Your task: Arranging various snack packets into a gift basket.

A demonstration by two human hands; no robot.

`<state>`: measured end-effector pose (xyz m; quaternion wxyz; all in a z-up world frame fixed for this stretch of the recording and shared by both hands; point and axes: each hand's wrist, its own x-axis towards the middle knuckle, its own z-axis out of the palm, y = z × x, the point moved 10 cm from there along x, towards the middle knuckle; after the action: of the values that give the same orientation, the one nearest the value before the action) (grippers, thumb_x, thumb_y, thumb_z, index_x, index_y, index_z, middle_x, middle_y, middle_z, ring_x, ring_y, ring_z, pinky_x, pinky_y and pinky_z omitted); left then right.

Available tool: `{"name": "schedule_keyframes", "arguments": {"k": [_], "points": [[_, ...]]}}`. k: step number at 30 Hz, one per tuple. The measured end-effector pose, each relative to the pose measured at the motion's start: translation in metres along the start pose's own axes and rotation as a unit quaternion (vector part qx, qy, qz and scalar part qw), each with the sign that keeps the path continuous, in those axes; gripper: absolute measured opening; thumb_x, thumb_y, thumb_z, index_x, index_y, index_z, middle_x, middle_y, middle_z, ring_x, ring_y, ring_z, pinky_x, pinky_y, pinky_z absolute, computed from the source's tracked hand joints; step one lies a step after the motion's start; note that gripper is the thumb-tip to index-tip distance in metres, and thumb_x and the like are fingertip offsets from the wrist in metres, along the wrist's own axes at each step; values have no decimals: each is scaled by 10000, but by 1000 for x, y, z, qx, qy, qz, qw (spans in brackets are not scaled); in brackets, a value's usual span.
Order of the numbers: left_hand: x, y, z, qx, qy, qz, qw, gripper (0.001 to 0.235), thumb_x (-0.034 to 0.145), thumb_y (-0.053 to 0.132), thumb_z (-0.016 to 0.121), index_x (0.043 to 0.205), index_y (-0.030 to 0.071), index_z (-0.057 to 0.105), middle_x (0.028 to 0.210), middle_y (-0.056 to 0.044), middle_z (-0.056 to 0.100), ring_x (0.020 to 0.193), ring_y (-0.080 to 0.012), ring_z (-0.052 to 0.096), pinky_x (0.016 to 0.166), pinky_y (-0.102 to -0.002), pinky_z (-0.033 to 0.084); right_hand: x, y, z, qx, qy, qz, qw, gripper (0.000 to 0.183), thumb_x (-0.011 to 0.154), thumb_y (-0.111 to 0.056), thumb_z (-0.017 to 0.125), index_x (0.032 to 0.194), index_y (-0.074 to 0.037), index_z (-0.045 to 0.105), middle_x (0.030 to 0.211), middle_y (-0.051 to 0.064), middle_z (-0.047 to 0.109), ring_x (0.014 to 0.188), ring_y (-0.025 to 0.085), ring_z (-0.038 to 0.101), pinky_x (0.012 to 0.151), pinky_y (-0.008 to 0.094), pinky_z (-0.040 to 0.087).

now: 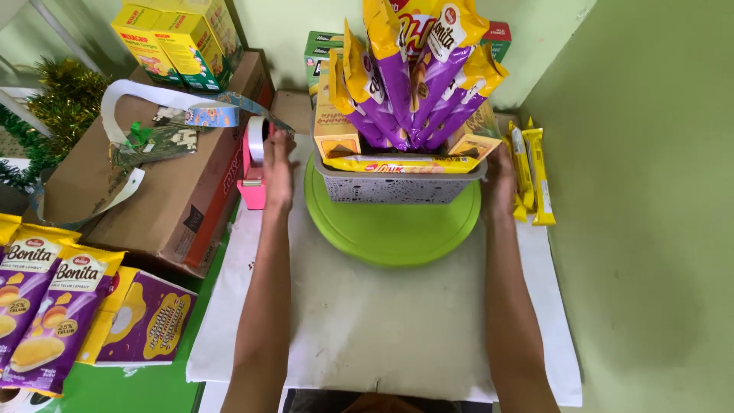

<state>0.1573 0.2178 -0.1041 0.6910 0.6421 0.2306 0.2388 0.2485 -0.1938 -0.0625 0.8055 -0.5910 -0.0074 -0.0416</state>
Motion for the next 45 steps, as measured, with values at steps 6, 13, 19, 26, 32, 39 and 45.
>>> {"name": "schedule_keyframes", "arguments": {"k": [6, 13, 19, 26, 32, 39, 45], "points": [[-51, 53, 55, -81, -146, -8, 986, 855, 1033, 678, 312, 1615, 53, 274, 1665, -272, 233, 1539, -447, 183, 1271, -577, 176, 58, 85, -53, 196, -19, -7, 980, 568, 1055, -470, 550, 1401, -21, 590, 1391, 195, 594, 1348, 388, 565, 1178, 510, 425], [-35, -12, 67, -220, -177, -143, 949, 757, 987, 483, 551, 1602, 94, 342, 1602, -297, 366, 1445, -455, 414, 1207, -592, 306, 49, 92, -41, 245, -19, 71, 967, 784, 993, -591, 581, 1477, 19, 485, 1456, 310, 520, 1319, 490, 569, 1121, 603, 429], [-26, -24, 63, -232, -153, -159, 947, 644, 916, 349, 621, 1507, 124, 501, 1361, -214, 579, 1250, -340, 574, 1099, -514, 409, 43, 75, -38, 183, 5, 14, 983, 608, 1037, -460, 570, 1462, -29, 518, 1403, 216, 582, 1285, 384, 625, 1103, 503, 493], [-27, -22, 62, -239, -155, -151, 947, 596, 902, 298, 641, 1463, 118, 547, 1280, -184, 613, 1159, -318, 591, 1065, -472, 429, 29, 84, -24, 190, 3, 83, 978, 463, 993, -372, 620, 1341, -68, 645, 1320, 197, 676, 1185, 344, 693, 1058, 495, 532], [-31, -23, 59, -234, -156, -156, 947, 607, 896, 318, 645, 1467, 135, 552, 1265, -196, 619, 1152, -326, 601, 1059, -478, 428, 33, 100, -47, 131, -3, 86, 988, 313, 1018, -261, 596, 1245, -70, 696, 1176, 162, 726, 1070, 269, 732, 1023, 451, 557], [-30, -24, 64, -224, -150, -149, 951, 589, 874, 304, 660, 1427, 117, 580, 1202, -195, 629, 1101, -316, 605, 1048, -471, 435, 24, 79, -40, 95, -7, 41, 995, 311, 1047, -216, 572, 1287, -38, 658, 1206, 171, 702, 1095, 253, 720, 1018, 420, 562], [-25, -33, 63, -217, -144, -139, 955, 569, 878, 324, 660, 1411, 135, 601, 1185, -181, 639, 1082, -306, 612, 1023, -455, 449, 26, 73, -36, 88, 1, 45, 995, 303, 1037, -223, 586, 1274, -56, 675, 1157, 158, 718, 1026, 260, 737, 963, 404, 583]]}}
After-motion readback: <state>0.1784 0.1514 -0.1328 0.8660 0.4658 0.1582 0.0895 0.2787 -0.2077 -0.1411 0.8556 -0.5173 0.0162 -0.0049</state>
